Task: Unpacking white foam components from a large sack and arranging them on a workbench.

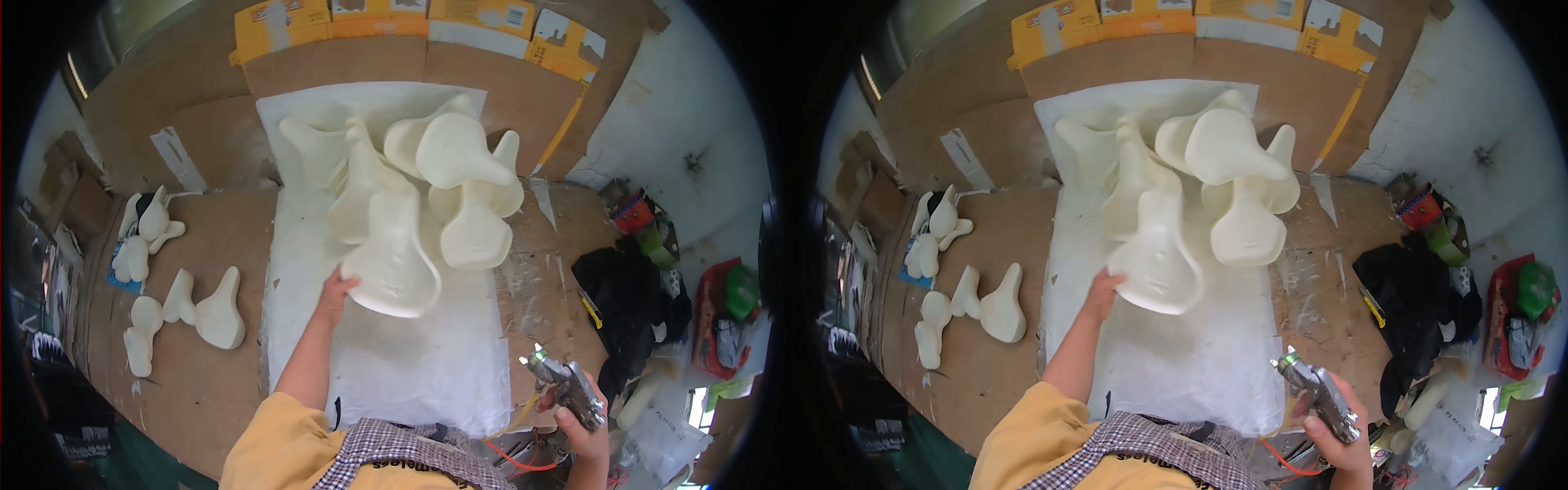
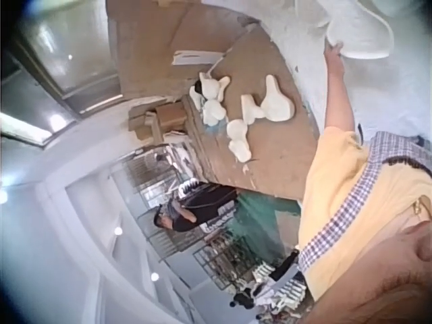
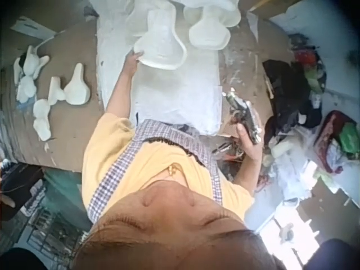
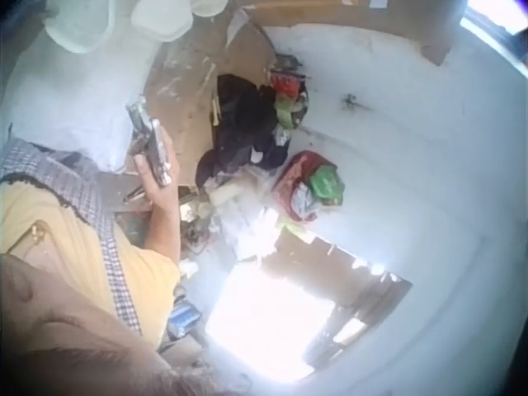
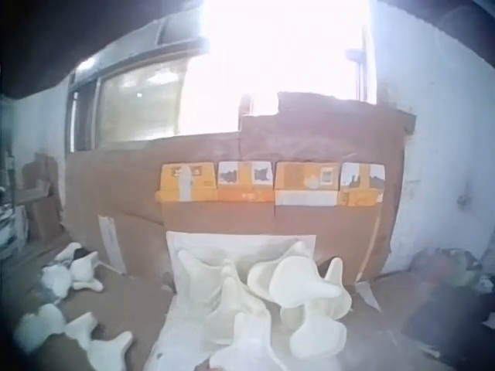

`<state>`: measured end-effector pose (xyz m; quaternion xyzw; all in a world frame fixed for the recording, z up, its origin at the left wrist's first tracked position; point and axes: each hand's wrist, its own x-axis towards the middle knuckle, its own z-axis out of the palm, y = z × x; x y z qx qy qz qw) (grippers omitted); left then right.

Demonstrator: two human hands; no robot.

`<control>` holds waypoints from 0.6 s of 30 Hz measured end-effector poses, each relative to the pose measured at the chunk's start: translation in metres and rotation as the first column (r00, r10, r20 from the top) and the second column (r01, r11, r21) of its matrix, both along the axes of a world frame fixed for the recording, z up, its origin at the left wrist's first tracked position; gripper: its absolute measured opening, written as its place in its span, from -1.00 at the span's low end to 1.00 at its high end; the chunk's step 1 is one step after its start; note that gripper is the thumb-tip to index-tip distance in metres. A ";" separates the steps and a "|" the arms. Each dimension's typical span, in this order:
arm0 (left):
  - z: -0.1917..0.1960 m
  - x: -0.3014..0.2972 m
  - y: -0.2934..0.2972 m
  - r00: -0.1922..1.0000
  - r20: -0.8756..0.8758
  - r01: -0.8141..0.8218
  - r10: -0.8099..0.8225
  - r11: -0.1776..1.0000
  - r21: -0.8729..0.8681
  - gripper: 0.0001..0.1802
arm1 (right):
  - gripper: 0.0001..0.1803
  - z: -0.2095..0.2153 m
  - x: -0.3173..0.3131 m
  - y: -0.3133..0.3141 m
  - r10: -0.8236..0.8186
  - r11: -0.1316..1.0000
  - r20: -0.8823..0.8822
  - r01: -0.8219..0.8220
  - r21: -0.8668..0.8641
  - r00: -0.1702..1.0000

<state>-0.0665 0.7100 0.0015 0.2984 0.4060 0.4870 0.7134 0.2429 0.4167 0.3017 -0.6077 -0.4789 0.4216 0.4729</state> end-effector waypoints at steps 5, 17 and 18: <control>0.003 0.001 0.006 0.911 -0.411 0.071 0.025 0.974 0.217 -0.44 | -0.35 -0.023 0.005 0.022 -0.042 0.998 -0.177 0.034 -0.047 0.983; 0.225 -0.012 0.151 0.711 -0.258 -0.386 0.654 0.670 0.634 -0.32 | -0.36 -0.062 0.053 0.047 -0.154 0.988 -0.261 0.147 -0.045 0.953; 0.211 0.015 0.193 0.691 -0.353 -0.172 0.631 0.617 0.768 -0.39 | -0.36 -0.062 0.055 0.046 -0.150 0.989 -0.266 0.146 -0.036 0.952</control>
